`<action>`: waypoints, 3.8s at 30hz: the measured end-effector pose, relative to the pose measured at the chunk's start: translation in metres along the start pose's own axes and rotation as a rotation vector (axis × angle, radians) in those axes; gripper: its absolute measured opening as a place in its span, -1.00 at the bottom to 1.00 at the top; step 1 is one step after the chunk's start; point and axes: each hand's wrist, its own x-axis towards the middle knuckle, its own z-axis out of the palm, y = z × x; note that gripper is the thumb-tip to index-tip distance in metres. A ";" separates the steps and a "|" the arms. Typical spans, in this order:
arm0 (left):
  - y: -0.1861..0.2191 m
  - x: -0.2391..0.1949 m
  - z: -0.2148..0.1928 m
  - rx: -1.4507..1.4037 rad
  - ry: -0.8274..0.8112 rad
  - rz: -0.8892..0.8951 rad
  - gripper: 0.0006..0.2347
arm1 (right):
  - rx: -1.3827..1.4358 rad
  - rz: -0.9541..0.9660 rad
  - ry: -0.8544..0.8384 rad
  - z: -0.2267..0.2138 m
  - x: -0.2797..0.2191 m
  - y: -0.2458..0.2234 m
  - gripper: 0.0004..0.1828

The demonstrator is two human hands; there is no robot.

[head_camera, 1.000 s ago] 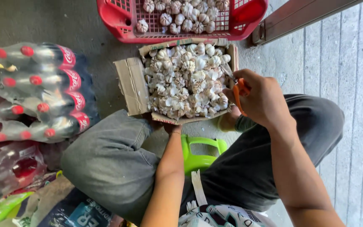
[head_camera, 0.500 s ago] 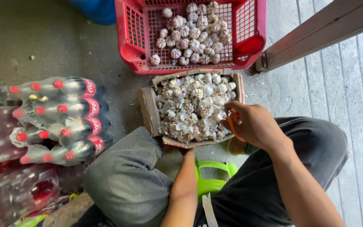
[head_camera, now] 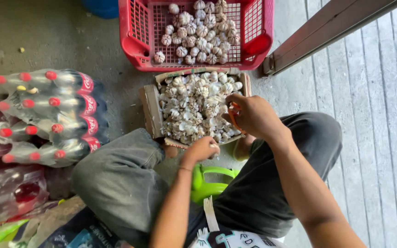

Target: Trimming the roots and stems of garlic bulbs using a pair of scissors.

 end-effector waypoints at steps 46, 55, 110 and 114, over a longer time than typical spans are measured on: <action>0.125 -0.085 -0.118 -1.229 0.314 0.560 -0.72 | 0.130 -0.191 0.298 0.075 0.004 -0.015 -0.57; 0.124 -0.088 -0.121 -1.285 0.395 0.612 -0.76 | 0.283 -0.115 0.209 0.053 -0.005 -0.020 -0.47; 0.119 -0.089 -0.121 -1.401 0.419 0.634 -0.88 | 0.228 -0.093 0.215 0.059 -0.001 -0.028 -0.53; 0.122 -0.090 -0.118 -1.383 0.363 0.650 -0.87 | 0.195 -0.181 0.277 0.064 0.001 -0.028 -0.52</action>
